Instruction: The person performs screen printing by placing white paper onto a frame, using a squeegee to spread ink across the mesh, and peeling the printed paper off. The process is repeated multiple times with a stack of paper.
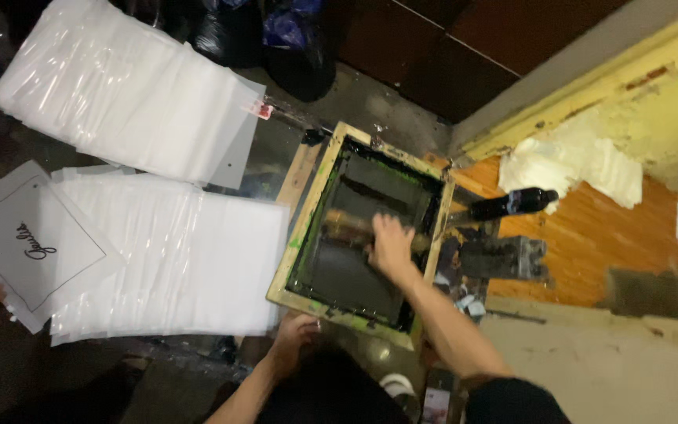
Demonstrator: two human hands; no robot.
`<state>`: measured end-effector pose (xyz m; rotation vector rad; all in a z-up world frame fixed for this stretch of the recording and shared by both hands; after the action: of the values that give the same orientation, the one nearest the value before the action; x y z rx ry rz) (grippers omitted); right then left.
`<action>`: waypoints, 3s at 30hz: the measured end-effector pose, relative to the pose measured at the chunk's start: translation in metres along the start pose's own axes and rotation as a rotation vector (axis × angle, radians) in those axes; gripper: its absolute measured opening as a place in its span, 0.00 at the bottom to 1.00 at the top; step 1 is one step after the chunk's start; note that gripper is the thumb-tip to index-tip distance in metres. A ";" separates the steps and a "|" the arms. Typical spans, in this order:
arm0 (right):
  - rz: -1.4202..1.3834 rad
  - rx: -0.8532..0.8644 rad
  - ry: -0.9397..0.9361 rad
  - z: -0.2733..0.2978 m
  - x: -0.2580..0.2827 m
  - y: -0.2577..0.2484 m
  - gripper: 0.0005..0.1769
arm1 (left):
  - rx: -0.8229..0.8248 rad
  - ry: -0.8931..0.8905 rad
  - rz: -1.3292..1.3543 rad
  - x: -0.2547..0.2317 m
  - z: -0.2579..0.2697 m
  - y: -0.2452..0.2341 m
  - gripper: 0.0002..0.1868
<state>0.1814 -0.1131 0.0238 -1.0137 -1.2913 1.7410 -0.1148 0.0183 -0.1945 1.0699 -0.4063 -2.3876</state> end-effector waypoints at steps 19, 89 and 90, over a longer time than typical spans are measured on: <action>-0.224 -1.063 0.174 0.099 -0.117 -0.338 0.30 | -0.433 0.543 -1.297 -0.193 -0.052 0.048 0.17; -0.297 -0.910 0.148 0.061 -0.140 -0.379 0.30 | 0.204 0.513 -1.815 -0.134 -0.088 0.231 0.52; -0.296 -0.897 0.176 0.062 -0.137 -0.379 0.28 | 0.189 0.469 -1.852 -0.132 -0.089 0.231 0.54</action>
<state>0.2211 -0.1728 0.4252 -1.3143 -2.0312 0.7951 0.1003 -0.1089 -0.0671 2.7784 1.0479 -3.1276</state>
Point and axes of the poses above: each hand's wrist, its own z-axis away from the middle knuckle, its own y-axis out of the palm, x = y × z, the point moved 10 cm from there along -z, towards the middle knuckle, and after that the axes turned 3 degrees about z, right-handed, at the moved point
